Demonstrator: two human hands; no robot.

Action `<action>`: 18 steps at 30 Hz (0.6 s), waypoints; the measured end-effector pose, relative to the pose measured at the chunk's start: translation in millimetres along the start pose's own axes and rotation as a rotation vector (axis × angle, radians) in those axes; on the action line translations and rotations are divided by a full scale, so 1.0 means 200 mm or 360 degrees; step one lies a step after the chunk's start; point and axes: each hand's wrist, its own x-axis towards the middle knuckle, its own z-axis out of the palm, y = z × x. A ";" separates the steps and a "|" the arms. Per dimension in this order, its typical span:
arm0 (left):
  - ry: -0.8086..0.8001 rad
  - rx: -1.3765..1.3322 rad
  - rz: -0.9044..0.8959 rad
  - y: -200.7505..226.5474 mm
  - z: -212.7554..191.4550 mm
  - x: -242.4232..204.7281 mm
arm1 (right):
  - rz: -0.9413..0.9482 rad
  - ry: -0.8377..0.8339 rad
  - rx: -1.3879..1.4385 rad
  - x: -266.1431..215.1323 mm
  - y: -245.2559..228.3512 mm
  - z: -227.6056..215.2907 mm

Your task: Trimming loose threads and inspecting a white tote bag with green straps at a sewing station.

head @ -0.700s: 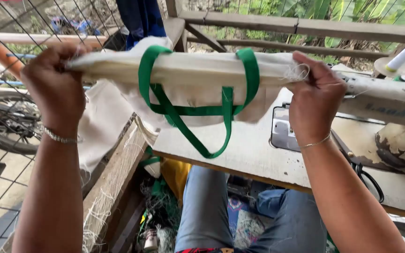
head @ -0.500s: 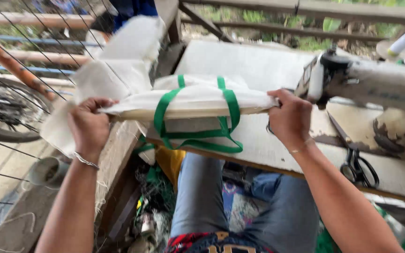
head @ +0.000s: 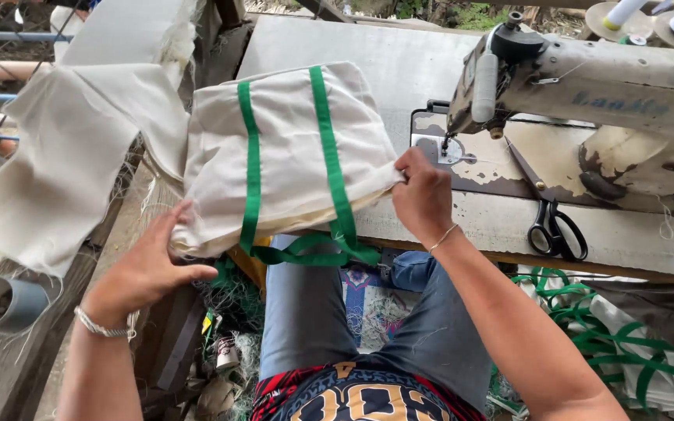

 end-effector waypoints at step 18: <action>-0.0093 -0.0128 0.1167 0.71 0.59 0.64 | -0.0946 0.0189 -0.0440 0.05 0.06 -0.15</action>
